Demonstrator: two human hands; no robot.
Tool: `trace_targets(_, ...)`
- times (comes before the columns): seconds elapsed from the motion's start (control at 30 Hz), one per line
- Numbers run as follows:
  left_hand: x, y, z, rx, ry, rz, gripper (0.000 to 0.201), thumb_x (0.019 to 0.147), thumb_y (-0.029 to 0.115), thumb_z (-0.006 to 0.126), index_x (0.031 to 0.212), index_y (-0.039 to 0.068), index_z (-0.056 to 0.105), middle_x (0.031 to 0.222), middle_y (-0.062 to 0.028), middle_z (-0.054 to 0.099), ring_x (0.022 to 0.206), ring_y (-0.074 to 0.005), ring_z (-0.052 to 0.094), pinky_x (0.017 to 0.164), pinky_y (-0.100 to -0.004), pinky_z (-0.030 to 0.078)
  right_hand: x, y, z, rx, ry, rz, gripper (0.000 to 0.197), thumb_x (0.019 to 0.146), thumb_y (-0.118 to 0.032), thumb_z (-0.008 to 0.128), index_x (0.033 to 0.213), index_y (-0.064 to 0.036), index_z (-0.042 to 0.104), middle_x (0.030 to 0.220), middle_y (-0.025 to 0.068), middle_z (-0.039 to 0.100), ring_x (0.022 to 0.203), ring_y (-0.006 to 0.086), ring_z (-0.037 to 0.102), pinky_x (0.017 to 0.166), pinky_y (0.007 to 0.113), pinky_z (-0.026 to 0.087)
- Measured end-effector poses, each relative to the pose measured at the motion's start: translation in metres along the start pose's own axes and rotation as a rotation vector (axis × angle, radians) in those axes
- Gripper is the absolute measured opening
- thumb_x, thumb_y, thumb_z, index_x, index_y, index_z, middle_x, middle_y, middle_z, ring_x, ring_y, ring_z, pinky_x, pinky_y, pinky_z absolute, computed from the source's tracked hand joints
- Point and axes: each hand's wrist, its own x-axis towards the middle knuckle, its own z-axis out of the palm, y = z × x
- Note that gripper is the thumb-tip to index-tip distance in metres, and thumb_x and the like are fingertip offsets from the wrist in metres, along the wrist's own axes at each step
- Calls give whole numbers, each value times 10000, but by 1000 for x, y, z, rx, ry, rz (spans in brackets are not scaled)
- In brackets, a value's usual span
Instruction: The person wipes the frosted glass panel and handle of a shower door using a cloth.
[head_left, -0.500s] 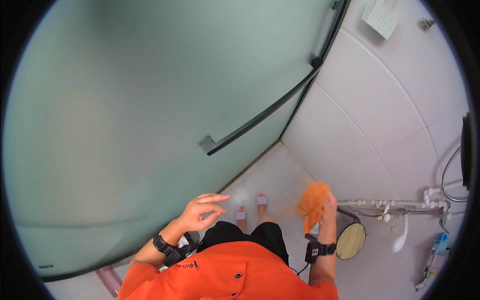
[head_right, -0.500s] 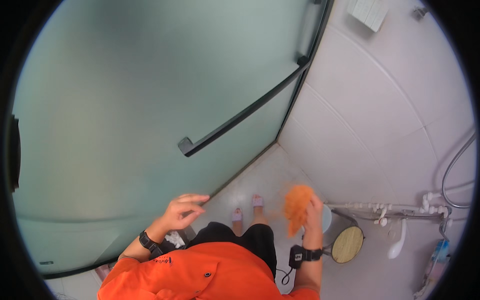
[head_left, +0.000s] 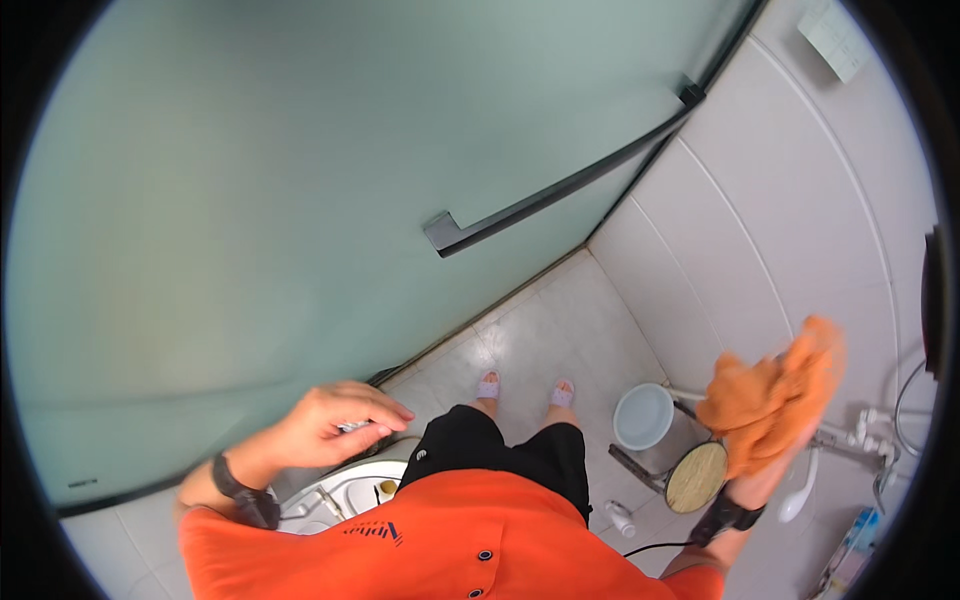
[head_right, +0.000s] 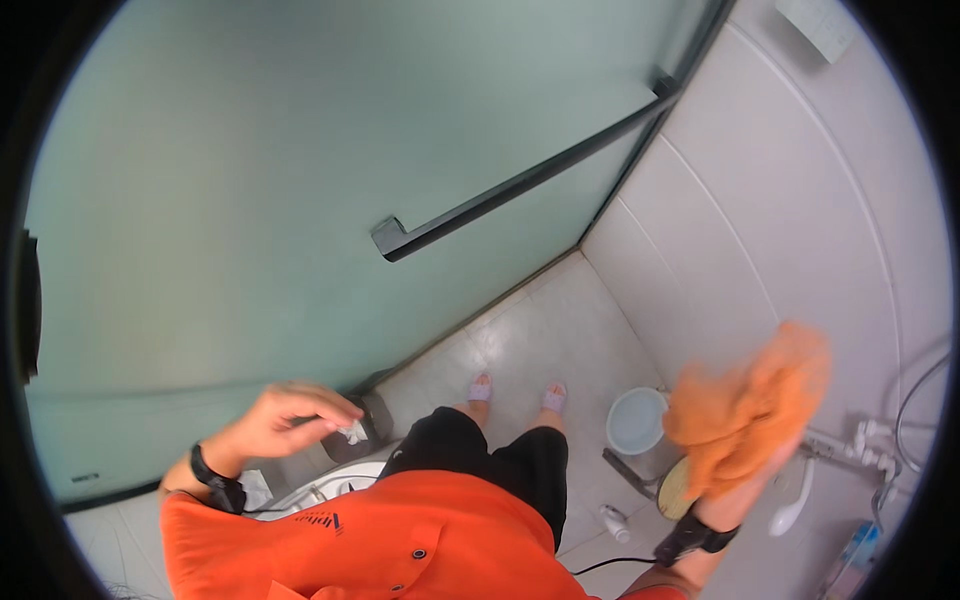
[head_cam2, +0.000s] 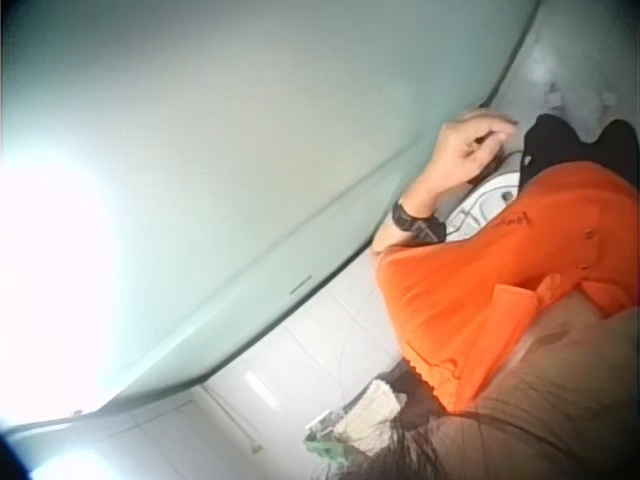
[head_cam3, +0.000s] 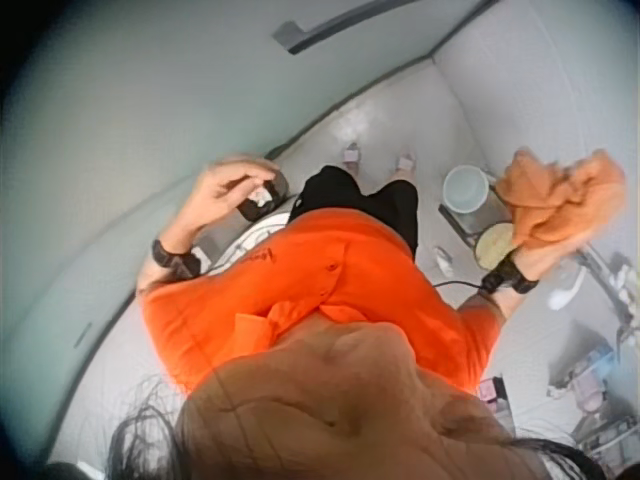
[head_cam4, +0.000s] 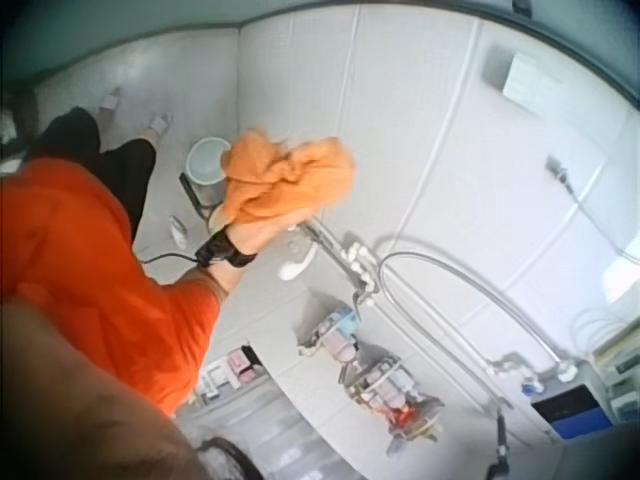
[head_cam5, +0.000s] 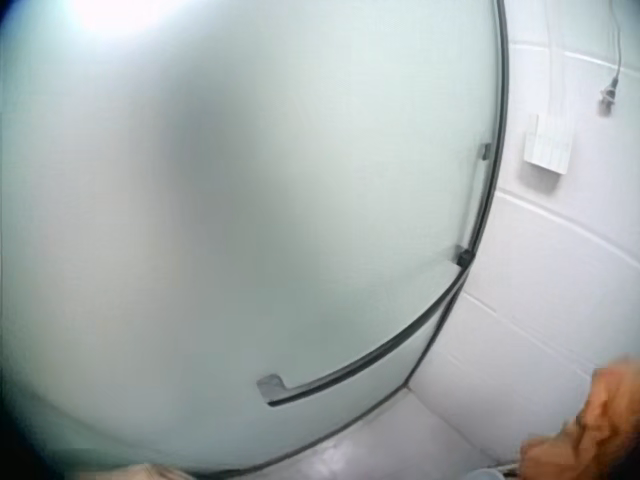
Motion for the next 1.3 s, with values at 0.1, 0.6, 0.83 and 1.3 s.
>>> trace_targets(0.1, 31, 34, -11, -57, -2, 19, 141, 811, -28, 552, 915, 6, 641, 934, -115, 650, 847, -218, 624, 741, -301, 483, 50, -13, 33, 33, -201, -54, 401, 898, -361, 433, 1131, -36, 464, 926, 79, 545, 772, 202, 537, 664, 332, 473)
trace_targets(0.6, 162, -69, 137, -835, 218, 314, 151, 844, -41, 502, 971, -39, 585, 960, -149, 620, 914, -219, 593, 801, -338, 474, 207, 107, 115, 44, -868, -209, 328, 931, -326, 336, 972, -31, 475, 745, 102, 491, 584, 188, 459, 452, 250, 417)
trace_targets(0.83, 172, -175, 153, -1007, 824, 254, 143, 871, 22, 444, 955, 9, 559, 823, -85, 598, 759, -164, 568, 711, -301, 467, 255, 206, 139, 233, -656, -358, 401, 940, -369, 341, 1130, -35, 454, 1050, 79, 527, 921, 213, 528, 762, 337, 455)
trace_targets(1.3, 136, -382, 165, 519, 2047, 348, 337, 837, 7, 482, 1174, 7, 470, 1355, -191, 311, 1269, -285, 291, 1034, -416, 241, 148, 429, 108, -581, -1416, -2200, 325, 807, -149, 593, 1128, -104, 575, 1204, 54, 545, 1177, 252, 460, 1002, 429, 327)
